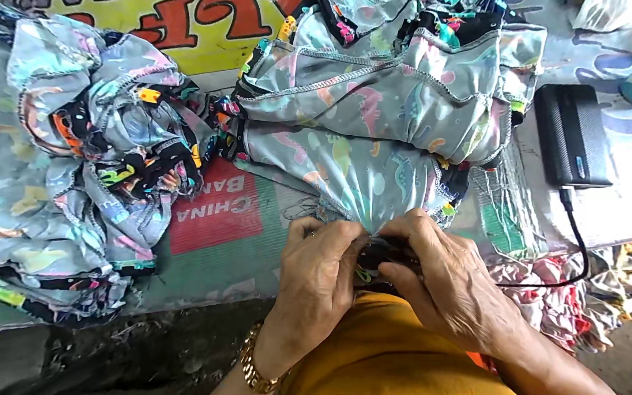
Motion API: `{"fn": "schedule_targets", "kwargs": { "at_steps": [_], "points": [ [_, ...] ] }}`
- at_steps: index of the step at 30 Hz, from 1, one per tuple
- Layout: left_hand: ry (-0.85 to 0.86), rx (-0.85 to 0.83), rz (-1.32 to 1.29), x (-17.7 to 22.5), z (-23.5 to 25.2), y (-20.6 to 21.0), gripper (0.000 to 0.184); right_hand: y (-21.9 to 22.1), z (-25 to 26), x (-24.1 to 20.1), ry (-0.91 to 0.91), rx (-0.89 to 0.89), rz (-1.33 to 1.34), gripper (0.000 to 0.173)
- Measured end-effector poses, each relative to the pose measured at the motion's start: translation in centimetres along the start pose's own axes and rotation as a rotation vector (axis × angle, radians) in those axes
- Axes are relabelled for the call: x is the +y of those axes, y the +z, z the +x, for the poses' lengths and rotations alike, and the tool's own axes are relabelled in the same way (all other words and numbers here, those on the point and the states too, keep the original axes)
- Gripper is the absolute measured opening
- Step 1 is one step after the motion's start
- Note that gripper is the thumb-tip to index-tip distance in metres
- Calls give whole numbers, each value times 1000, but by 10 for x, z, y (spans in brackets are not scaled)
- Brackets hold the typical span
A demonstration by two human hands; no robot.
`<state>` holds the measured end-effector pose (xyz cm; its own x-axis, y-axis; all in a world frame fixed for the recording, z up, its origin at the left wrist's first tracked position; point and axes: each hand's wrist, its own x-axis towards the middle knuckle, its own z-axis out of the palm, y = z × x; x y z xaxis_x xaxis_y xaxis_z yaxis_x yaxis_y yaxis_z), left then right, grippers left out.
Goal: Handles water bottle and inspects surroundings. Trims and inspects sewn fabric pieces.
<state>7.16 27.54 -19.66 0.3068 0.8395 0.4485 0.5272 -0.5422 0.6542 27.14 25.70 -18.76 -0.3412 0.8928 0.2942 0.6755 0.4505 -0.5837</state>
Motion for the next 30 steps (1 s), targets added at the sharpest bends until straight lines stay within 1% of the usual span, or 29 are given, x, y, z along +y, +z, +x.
{"fn": "schedule_targets", "kwargs": {
  "at_steps": [3, 5, 9, 12, 15, 18, 30],
  "points": [
    [-20, 16, -29, 1, -3, 1, 17, 0, -2, 2, 7, 10, -31, 33],
    [-9, 41, -14, 3, -7, 3, 16, -1, -3, 2, -2, 7, -45, 34],
    [126, 151, 127, 6, -20, 10, 11, -2, -7, 4, -63, 44, -78, 34],
    [219, 219, 222, 2, -29, 14, 7, -1, -12, 10, -136, 115, -78, 27],
    [281, 220, 273, 4, -35, 15, 9, -1, -16, 14, -222, 172, -92, 19],
    [307, 233, 289, 6, -35, 17, 8, -2, -15, 14, -264, 190, -112, 17],
    [367, 192, 251, 5, -35, 15, 9, 5, -8, 17, -258, 189, -34, 16]
  ]
}}
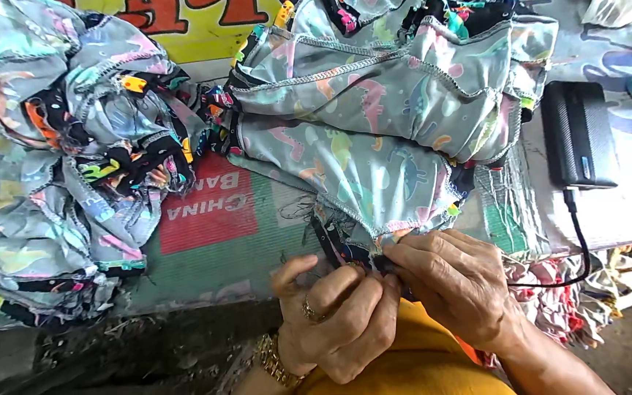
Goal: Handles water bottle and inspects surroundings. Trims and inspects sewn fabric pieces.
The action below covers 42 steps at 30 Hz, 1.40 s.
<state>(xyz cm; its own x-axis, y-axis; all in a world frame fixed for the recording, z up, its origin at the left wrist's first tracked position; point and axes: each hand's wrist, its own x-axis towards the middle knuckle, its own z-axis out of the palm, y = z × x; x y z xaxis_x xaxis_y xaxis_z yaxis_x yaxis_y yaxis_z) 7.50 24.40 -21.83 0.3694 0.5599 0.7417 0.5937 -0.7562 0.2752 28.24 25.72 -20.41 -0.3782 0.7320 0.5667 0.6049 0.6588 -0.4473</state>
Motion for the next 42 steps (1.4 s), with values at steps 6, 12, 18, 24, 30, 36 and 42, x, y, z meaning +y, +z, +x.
{"fn": "schedule_targets", "kwargs": {
  "at_steps": [6, 12, 18, 24, 30, 36, 42],
  "points": [
    [-18, -25, -162, 0, 1, -3, 8, -15, 3, 3, 101, -167, 177, 21],
    [-209, -10, -363, 0, 5, -2, 7, -23, 18, 10, 249, -66, 826, 27],
    [-342, -195, 165, 2, 18, -5, 26, -5, 23, 10, 325, -130, 604, 25],
    [-419, -345, 92, 1, 19, -23, 21, 0, 19, 9, 176, -197, 332, 25],
    [-582, -194, -324, 0, 13, -29, 22, 6, 17, 5, 84, -133, 173, 22],
    [-481, -185, -342, 14, 15, -15, 19, 12, 12, 4, 24, -29, 113, 20],
    [-422, -189, -289, 16, 16, -12, 19, 15, 12, 5, 1, -8, 100, 17]
  ]
}}
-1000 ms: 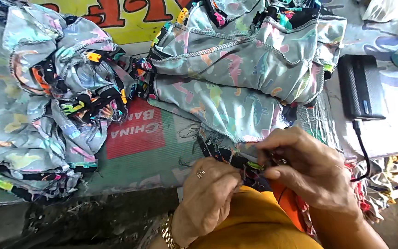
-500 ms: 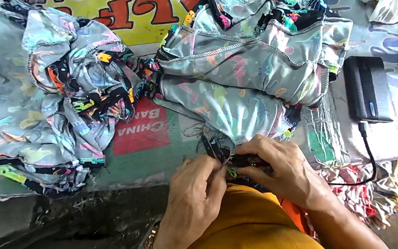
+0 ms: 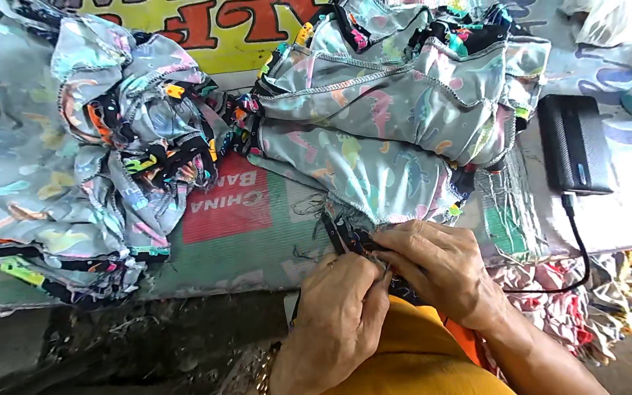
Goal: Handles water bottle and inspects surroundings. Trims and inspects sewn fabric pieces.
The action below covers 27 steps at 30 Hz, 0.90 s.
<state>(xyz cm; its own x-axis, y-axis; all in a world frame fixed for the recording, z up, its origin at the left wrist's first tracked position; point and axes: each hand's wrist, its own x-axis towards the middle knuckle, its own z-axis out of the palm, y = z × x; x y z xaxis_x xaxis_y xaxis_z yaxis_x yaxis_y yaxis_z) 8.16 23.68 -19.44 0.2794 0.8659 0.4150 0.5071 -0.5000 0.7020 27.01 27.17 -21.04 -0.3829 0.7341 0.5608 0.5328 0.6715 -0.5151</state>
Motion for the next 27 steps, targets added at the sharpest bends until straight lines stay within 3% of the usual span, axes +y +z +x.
{"fn": "schedule_targets", "kwargs": {
  "at_steps": [2, 4, 7, 9, 11, 13, 16, 18, 22, 27],
  "points": [
    [4, -48, 5, 0, -4, -10, 19, -6, 0, -5, 25, -60, -42, 18],
    [3, -201, -16, -5, -10, -39, 25, -26, -1, -12, 47, -209, -36, 22],
    [-35, -381, 53, -14, -16, -86, 42, -60, -5, -8, -19, -425, 458, 23],
    [-67, -252, 169, -11, -11, -89, 35, -63, -2, -3, 7, -404, 890, 27],
    [-50, -51, 236, -4, -1, -66, 26, -54, 0, -2, 117, -260, 1019, 30],
    [-21, 34, 310, 1, 10, -37, 26, -42, 2, -4, 211, -147, 867, 30],
    [34, -6, 494, -6, 22, -5, 27, -28, 1, -9, 247, -104, 149, 26],
    [42, -9, 471, -13, 23, 1, 22, -19, -3, -7, 203, -139, -161, 17],
    [28, 61, 183, -13, 17, -11, 22, -21, -7, -2, 178, -148, -158, 15],
    [198, 74, 115, -15, 13, -11, 21, -29, -5, 4, 203, -113, 172, 12]
  ]
}}
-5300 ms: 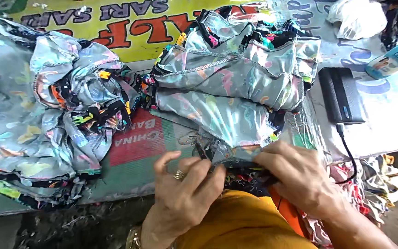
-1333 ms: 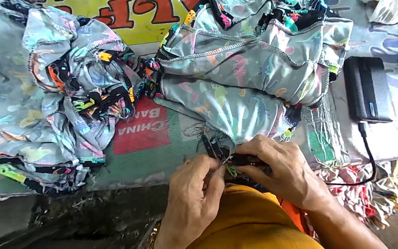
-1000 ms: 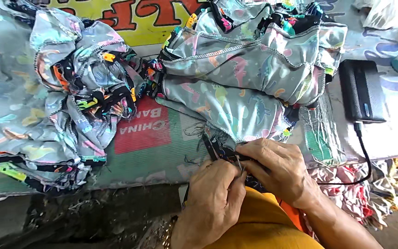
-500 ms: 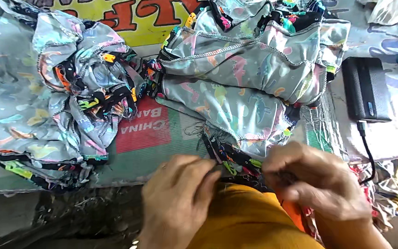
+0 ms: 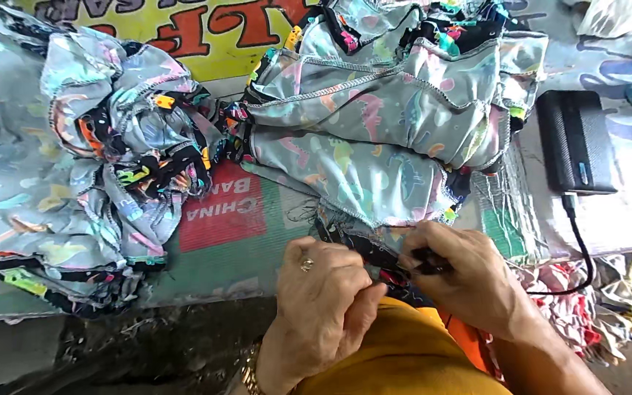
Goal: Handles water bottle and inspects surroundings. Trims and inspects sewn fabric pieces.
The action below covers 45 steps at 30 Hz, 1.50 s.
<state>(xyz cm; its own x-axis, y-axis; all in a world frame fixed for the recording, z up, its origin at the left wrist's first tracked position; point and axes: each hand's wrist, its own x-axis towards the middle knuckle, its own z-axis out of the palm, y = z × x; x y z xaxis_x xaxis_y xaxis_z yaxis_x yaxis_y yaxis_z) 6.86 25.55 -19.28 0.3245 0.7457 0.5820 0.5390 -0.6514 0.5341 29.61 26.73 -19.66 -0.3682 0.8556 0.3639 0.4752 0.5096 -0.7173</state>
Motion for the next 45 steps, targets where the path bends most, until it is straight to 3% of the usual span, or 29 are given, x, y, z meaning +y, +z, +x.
{"fn": "schedule_targets", "kwargs": {
  "at_steps": [3, 6, 9, 12, 14, 17, 23, 29, 40, 43, 45],
  "points": [
    [15, 31, 206, 0, 7, 7, 33, -7, 2, -3, 0, 2, 161, 11],
    [-20, 37, 255, -1, 17, 14, 20, -11, 4, -5, -39, -3, 284, 11],
    [-160, 143, -76, -2, 20, 16, 7, -12, 4, -6, -83, -1, 255, 10],
    [-251, 187, -406, 2, 24, 16, 8, -4, 5, -6, -72, 72, -7, 10],
    [-272, 202, -489, 5, 24, 18, 8, 1, 6, -8, -49, 134, -85, 18],
    [-312, 222, -590, 8, 25, 19, 14, 2, 5, -12, -51, 192, 1, 34],
    [-395, 243, -793, 11, 26, 21, 18, 12, 16, -18, -97, 217, 0, 26],
    [-367, 197, -795, 6, 25, 22, 13, 13, 21, -12, -50, 192, 258, 21],
    [-362, 166, -813, 4, 25, 21, 15, 12, 24, -5, -18, 166, 411, 14],
    [-355, 186, -815, 4, 27, 20, 19, 13, 22, -4, -45, 134, 256, 29],
    [-316, 199, -698, 2, 27, 18, 18, 18, 19, -2, -99, 145, 84, 17]
  ]
}}
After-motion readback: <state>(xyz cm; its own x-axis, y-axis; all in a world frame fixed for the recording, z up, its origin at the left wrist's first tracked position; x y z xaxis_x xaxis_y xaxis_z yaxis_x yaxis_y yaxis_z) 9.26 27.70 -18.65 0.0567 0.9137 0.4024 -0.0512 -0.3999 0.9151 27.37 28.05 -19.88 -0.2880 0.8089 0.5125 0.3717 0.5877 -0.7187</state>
